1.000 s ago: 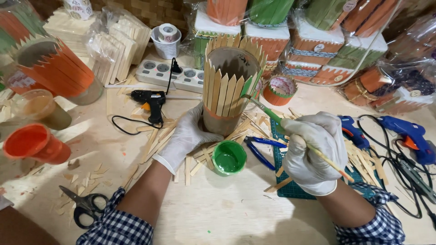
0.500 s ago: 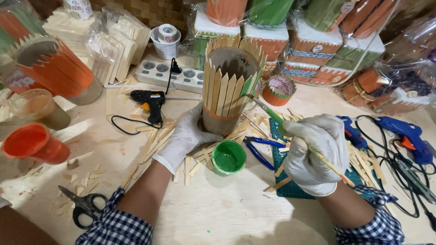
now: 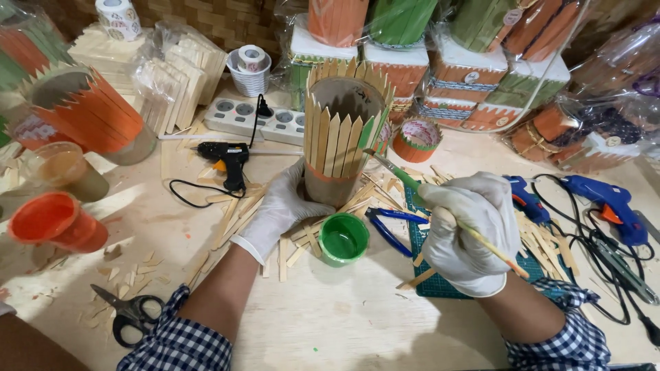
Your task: Painting the tips of popsicle sticks attached to a cylindrical container with green paint.
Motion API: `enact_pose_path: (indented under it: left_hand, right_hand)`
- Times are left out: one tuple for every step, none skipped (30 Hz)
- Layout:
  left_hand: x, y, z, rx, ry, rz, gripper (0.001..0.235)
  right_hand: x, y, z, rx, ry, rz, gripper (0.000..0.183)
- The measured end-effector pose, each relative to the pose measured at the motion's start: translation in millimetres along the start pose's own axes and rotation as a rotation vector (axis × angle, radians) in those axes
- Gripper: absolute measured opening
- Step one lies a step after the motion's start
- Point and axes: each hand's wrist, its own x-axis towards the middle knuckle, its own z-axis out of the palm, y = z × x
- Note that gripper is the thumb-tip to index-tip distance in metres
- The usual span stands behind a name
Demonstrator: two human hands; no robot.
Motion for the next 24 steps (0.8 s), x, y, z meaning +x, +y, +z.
enact_pose_path:
  left_hand:
    - [2.5, -3.4, -2.5, 0.001, 0.0, 0.001, 0.11]
    - [5.0, -6.7, -5.1, 0.146, 0.002, 0.073, 0.115]
    - [7.5, -9.9, -7.8, 0.291, 0.006, 0.146, 0.121]
    - [7.2, -11.0, -7.8, 0.292, 0.007, 0.147, 0.121]
    - [7.0, -11.6, -8.0, 0.23, -0.008, 0.144, 0.119]
    - [6.8, -12.1, -8.3, 0.168, -0.023, 0.14, 0.117]
    - [7.5, -11.2, -8.0, 0.17, -0.023, 0.141, 0.117]
    - [8.2, -10.4, -7.8, 0.062, -0.03, 0.085, 0.114]
    - [8.9, -10.0, -7.4, -0.047, -0.037, 0.029, 0.112]
    - [8.2, -9.7, -7.4, -0.046, -0.037, 0.03, 0.112]
    - [6.9, -10.3, -7.5, 0.016, -0.033, 0.072, 0.116]
    - [5.7, -10.9, -7.6, 0.078, -0.028, 0.113, 0.121]
    - [5.2, -10.3, -7.0, 0.078, -0.028, 0.114, 0.121]
    - [4.8, -9.8, -6.3, 0.056, -0.021, 0.097, 0.118]
    - [4.1, -9.3, -5.8, 0.034, -0.014, 0.08, 0.115]
    - [0.8, -6.5, -3.9, 0.034, -0.013, 0.08, 0.115]
    - [-2.5, -3.9, -2.0, 0.08, 0.004, 0.083, 0.116]
    - [-5.9, -1.2, -0.2, 0.126, 0.02, 0.085, 0.116]
    - [-3.5, -2.2, -0.8, 0.125, 0.021, 0.086, 0.116]
    - [-1.1, -3.2, -1.4, 0.044, 0.013, 0.047, 0.114]
    - [1.3, -4.1, -2.0, -0.037, 0.004, 0.008, 0.111]
    - [1.9, -4.8, -2.2, -0.037, 0.004, 0.009, 0.111]
    - [2.8, -5.1, -2.4, 0.022, 0.005, 0.035, 0.106]
    - [3.8, -5.5, -2.5, 0.082, 0.005, 0.062, 0.101]
  right_hand:
    - [3.7, -1.1, 2.9, 0.0, 0.001, -0.001, 0.026]
    - [7.6, -2.1, 5.9, 0.0, 0.059, -0.012, 0.026]
    - [11.5, -3.1, 9.1, 0.002, 0.116, -0.024, 0.025]
    - [12.0, -0.9, 7.3, 0.002, 0.117, -0.025, 0.025]
    - [12.8, 1.5, 6.0, -0.026, 0.11, -0.037, 0.027]
    - [13.5, 3.9, 4.6, -0.055, 0.103, -0.048, 0.029]
    - [19.2, 2.2, 4.0, -0.054, 0.105, -0.049, 0.029]
    - [24.8, 0.5, 3.5, -0.058, 0.166, -0.065, 0.032]
    - [30.2, -1.1, 2.8, -0.062, 0.226, -0.081, 0.036]
    - [29.1, -0.5, 2.9, -0.062, 0.227, -0.081, 0.036]
    - [27.7, -0.2, 2.8, -0.057, 0.251, -0.09, 0.034]
    - [26.2, 0.1, 2.7, -0.052, 0.276, -0.098, 0.033]
    - [20.2, 1.3, 1.4, -0.052, 0.275, -0.099, 0.033]
    - [14.1, 2.4, 0.0, -0.062, 0.181, -0.074, 0.033]
    - [8.0, 3.4, -1.2, -0.071, 0.088, -0.048, 0.033]
    - [4.9, 4.0, 0.8, -0.071, 0.088, -0.049, 0.033]
    - [1.8, 4.4, 2.8, -0.053, 0.104, -0.032, 0.031]
    - [-1.3, 4.9, 4.8, -0.035, 0.12, -0.014, 0.029]
    - [-2.2, 3.7, 5.4, -0.034, 0.12, -0.015, 0.029]
    - [-3.0, 2.5, 5.8, -0.021, 0.117, -0.02, 0.028]
    - [-3.9, 1.2, 6.2, -0.008, 0.114, -0.025, 0.027]
    - [-9.1, 4.1, 8.1, -0.007, 0.114, -0.026, 0.027]
    - [-14.3, 7.0, 10.1, 0.093, 0.093, 0.037, 0.025]
    - [-19.5, 10.0, 12.0, 0.193, 0.07, 0.099, 0.025]
